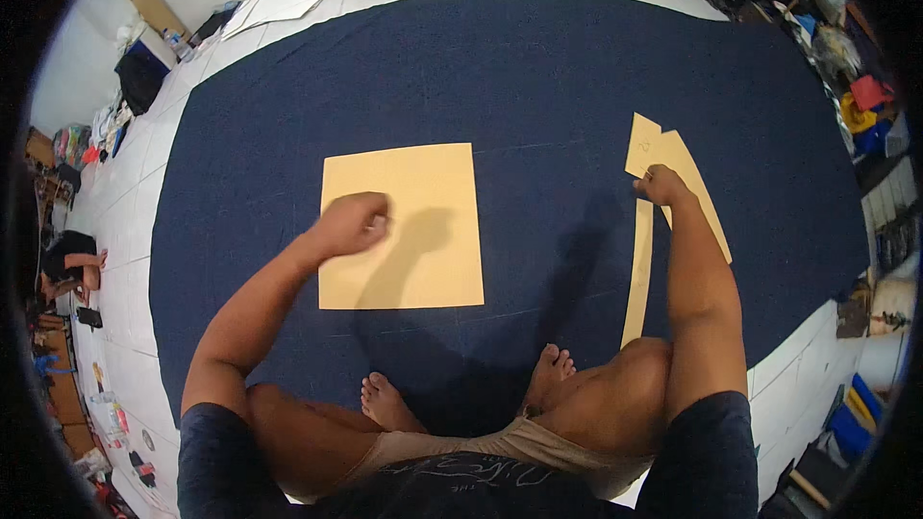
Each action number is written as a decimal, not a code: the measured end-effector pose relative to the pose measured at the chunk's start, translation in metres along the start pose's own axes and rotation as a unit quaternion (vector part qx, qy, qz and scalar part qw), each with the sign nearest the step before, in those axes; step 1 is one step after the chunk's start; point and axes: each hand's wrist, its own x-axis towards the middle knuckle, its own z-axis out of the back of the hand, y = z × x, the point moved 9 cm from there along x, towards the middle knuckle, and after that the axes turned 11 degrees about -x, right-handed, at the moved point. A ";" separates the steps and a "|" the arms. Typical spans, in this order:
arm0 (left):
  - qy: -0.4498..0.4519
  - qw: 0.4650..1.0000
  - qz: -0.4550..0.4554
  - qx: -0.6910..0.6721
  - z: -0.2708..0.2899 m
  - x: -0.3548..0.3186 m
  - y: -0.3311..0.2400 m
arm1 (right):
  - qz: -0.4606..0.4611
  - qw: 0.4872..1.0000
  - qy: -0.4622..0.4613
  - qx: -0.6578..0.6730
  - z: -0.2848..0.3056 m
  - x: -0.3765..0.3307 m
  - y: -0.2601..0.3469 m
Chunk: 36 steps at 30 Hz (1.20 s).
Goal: Placing paper garment patterns on a large piece of blue fabric and tracing their outlines with a pencil.
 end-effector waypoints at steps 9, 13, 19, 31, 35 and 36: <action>-0.023 0.838 -0.483 -0.253 0.080 -0.103 -0.319 | 0.026 1.000 -0.002 -0.003 -0.008 0.013 0.014; -0.128 0.769 -0.480 -0.402 0.091 -0.117 -0.320 | 0.016 0.998 0.052 -0.025 -0.008 0.010 0.010; -0.157 0.683 -0.609 -0.370 0.093 -0.134 -0.325 | 0.008 0.999 0.034 -0.001 -0.011 0.007 -0.020; 0.041 0.904 -0.378 -0.198 0.044 -0.057 -0.261 | -0.007 0.999 0.022 -0.029 -0.002 0.002 -0.006; 0.122 0.958 -0.033 -0.258 -0.031 0.004 -0.106 | 0.009 0.999 0.041 -0.027 -0.007 0.006 0.006; 0.119 0.965 0.017 -0.233 -0.044 0.006 -0.064 | 0.017 0.999 0.042 -0.020 -0.007 0.005 0.010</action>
